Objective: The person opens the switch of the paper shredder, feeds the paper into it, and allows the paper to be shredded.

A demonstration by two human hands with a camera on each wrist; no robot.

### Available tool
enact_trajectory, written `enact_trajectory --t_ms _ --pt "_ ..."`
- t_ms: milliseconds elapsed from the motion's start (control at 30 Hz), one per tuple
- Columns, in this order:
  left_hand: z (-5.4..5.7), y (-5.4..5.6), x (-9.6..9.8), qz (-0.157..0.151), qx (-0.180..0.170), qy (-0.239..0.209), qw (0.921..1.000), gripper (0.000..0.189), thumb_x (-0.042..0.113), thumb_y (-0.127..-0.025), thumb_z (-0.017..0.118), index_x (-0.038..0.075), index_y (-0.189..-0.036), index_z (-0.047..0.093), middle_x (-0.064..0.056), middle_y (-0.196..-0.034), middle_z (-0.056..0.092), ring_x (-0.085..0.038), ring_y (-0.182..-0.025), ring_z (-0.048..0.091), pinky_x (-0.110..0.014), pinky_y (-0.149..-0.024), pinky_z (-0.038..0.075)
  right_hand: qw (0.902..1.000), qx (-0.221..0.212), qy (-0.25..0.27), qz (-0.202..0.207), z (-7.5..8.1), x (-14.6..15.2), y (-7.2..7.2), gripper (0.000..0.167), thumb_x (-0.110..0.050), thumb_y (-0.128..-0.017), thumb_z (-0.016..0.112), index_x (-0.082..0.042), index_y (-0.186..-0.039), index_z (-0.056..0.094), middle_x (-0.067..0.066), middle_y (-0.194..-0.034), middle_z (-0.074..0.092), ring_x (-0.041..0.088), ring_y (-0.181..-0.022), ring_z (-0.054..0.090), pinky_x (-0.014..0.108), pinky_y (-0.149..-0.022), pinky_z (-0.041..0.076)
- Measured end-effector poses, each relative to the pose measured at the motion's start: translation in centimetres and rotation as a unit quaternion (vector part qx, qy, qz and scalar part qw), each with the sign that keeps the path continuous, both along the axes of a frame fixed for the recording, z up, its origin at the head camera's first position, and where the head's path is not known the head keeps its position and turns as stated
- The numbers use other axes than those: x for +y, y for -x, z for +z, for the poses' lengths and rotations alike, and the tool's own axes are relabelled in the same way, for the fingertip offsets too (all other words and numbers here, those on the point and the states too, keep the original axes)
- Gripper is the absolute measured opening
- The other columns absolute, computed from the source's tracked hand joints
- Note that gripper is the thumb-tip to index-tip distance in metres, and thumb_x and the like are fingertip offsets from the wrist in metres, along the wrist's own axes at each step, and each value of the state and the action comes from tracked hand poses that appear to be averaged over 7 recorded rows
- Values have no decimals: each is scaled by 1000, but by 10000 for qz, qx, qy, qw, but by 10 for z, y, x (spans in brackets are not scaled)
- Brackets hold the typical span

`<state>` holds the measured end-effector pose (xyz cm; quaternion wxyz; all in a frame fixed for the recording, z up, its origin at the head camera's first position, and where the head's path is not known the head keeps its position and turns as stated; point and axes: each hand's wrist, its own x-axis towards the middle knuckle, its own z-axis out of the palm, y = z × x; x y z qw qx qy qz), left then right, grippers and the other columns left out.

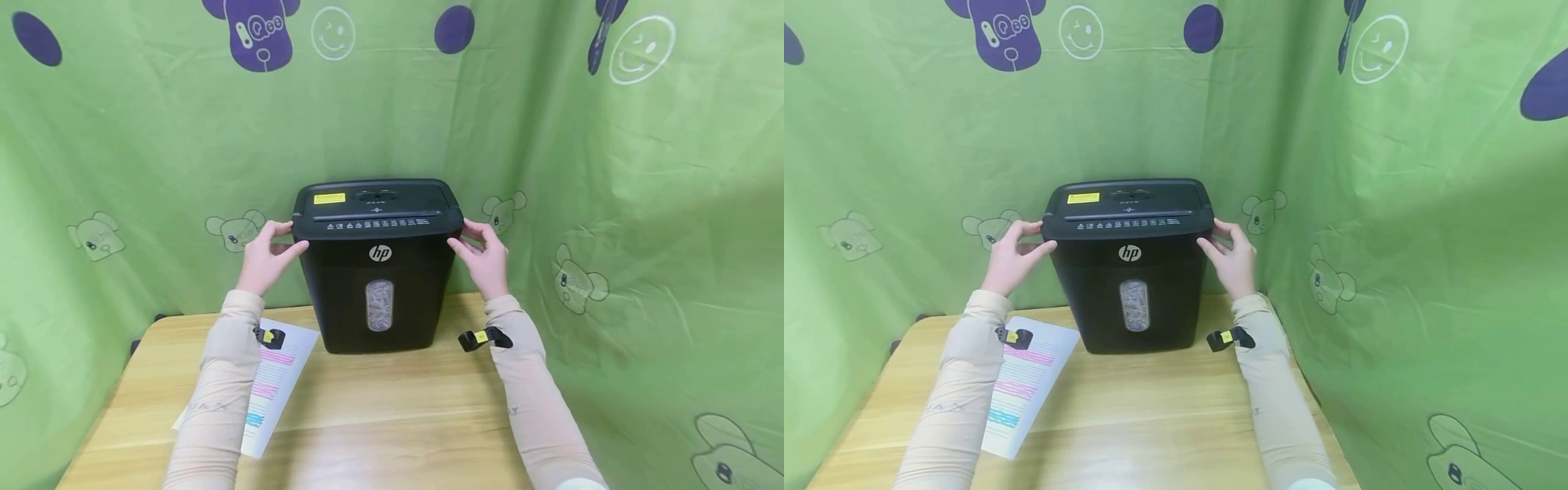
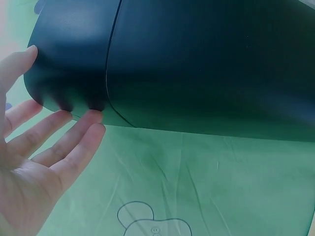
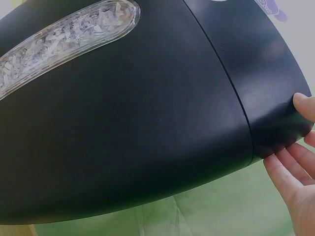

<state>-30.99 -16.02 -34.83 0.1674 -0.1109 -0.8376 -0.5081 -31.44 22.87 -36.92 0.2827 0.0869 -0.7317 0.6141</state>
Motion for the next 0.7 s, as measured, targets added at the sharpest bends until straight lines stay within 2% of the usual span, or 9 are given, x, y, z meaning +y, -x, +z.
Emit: enact_trajectory --t_ms 200,367,500,700 --pt "-1 -2 -7 152 66 -3 9999 55 38 -86 74 12 -130 54 -14 -136 60 -35 -105 69 -48 -89 56 9999 34 3 102 -1 -9 9 47 -8 -81 78 0 -124 60 22 -126 64 11 -110 63 25 -96 54" --pt "-1 -3 -9 243 73 -41 9997 56 39 -85 74 12 -130 54 -14 -135 60 -36 -104 69 -49 -89 56 9999 3 0 101 0 -13 10 47 -10 -82 78 -1 -125 60 21 -125 64 13 -111 63 24 -96 53" --pt "-2 0 -12 290 64 -65 9995 58 42 -85 74 13 -131 54 -13 -135 60 -36 -106 68 -49 -91 56 9999 -40 17 108 3 -17 8 47 -10 -82 77 -1 -125 60 20 -126 64 16 -113 63 26 -97 53" --pt "-5 1 -11 316 -17 -83 9995 61 45 -85 72 14 -134 52 -14 -138 58 -38 -111 66 -50 -94 54 9997 -101 -66 195 15 -22 -3 46 -4 -83 75 5 -125 57 25 -127 62 26 -116 62 33 -99 52"
